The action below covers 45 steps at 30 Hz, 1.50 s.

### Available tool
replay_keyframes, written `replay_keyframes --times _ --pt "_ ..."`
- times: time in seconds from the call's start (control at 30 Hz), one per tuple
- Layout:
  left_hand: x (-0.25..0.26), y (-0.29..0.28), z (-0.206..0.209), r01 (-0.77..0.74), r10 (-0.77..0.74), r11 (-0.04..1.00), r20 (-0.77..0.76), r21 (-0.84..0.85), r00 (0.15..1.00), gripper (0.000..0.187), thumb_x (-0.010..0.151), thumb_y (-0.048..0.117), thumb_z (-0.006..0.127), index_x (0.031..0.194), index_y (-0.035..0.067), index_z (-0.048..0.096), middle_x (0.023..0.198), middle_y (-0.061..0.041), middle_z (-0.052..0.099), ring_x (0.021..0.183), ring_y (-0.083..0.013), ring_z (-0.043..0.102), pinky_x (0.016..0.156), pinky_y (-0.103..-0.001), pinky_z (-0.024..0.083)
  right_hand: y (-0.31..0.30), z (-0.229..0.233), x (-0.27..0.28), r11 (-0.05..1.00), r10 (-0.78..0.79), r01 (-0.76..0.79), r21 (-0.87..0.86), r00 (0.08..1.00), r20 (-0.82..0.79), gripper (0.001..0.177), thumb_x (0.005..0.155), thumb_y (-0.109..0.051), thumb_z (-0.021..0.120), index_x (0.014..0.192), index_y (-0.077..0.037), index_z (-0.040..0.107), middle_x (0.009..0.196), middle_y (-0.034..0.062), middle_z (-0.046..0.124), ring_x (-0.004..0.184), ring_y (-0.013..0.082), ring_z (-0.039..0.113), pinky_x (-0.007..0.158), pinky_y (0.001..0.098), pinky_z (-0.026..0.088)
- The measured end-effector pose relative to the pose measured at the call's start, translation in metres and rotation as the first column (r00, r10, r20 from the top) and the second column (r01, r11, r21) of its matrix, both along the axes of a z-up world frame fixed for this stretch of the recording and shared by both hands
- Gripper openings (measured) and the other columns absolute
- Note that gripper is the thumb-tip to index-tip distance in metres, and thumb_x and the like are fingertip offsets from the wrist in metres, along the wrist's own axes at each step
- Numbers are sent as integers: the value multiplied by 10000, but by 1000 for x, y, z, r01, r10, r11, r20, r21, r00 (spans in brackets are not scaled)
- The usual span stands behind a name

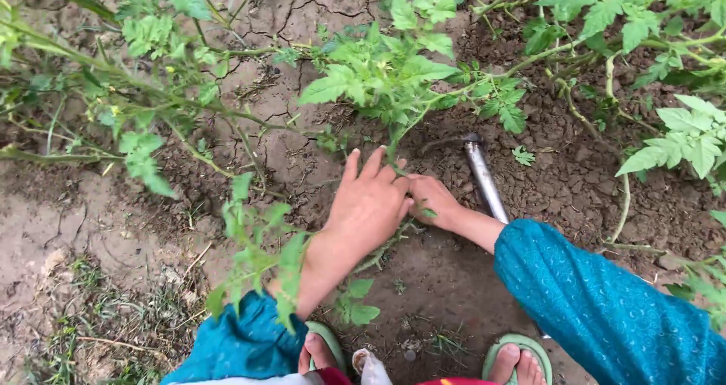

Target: Loosening soil and weeding around tomato plants using a hand tool.

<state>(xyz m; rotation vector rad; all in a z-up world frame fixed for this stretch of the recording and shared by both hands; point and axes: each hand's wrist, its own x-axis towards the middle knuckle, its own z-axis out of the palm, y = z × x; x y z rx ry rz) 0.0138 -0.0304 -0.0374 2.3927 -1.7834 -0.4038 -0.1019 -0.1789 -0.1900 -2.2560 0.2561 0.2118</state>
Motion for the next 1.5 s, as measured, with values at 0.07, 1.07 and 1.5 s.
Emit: replay_keyframes --times 0.07,1.07,1.5 --pt "-2 -3 -4 -1 1 999 6 -38 1000 402 889 363 669 1165 75 719 1337 -133 630 1396 -384 434 1150 -645 266 -1 4 0 1000 4 -5 23 1000 31 306 729 19 643 1030 -16 679 1073 211 684 1013 426 674 845 471 560" --pt "-5 -32 19 -105 78 919 -85 -381 993 187 903 250 672 1008 111 742 1412 -120 602 1231 -333 585 1082 -549 407 -36 172 -81 786 -618 602 140 766 175 188 1051 -138 579 1040 18 683 921 65 706 806 121 712 717 267 568" --pt "-16 -44 31 -52 25 851 -59 -523 998 142 914 204 693 1015 115 737 1362 -62 641 962 -291 689 928 -435 509 -63 263 -143 707 -432 229 -669 889 -152 282 877 -260 546 810 -23 682 828 161 703 767 376 694 736 497 579"
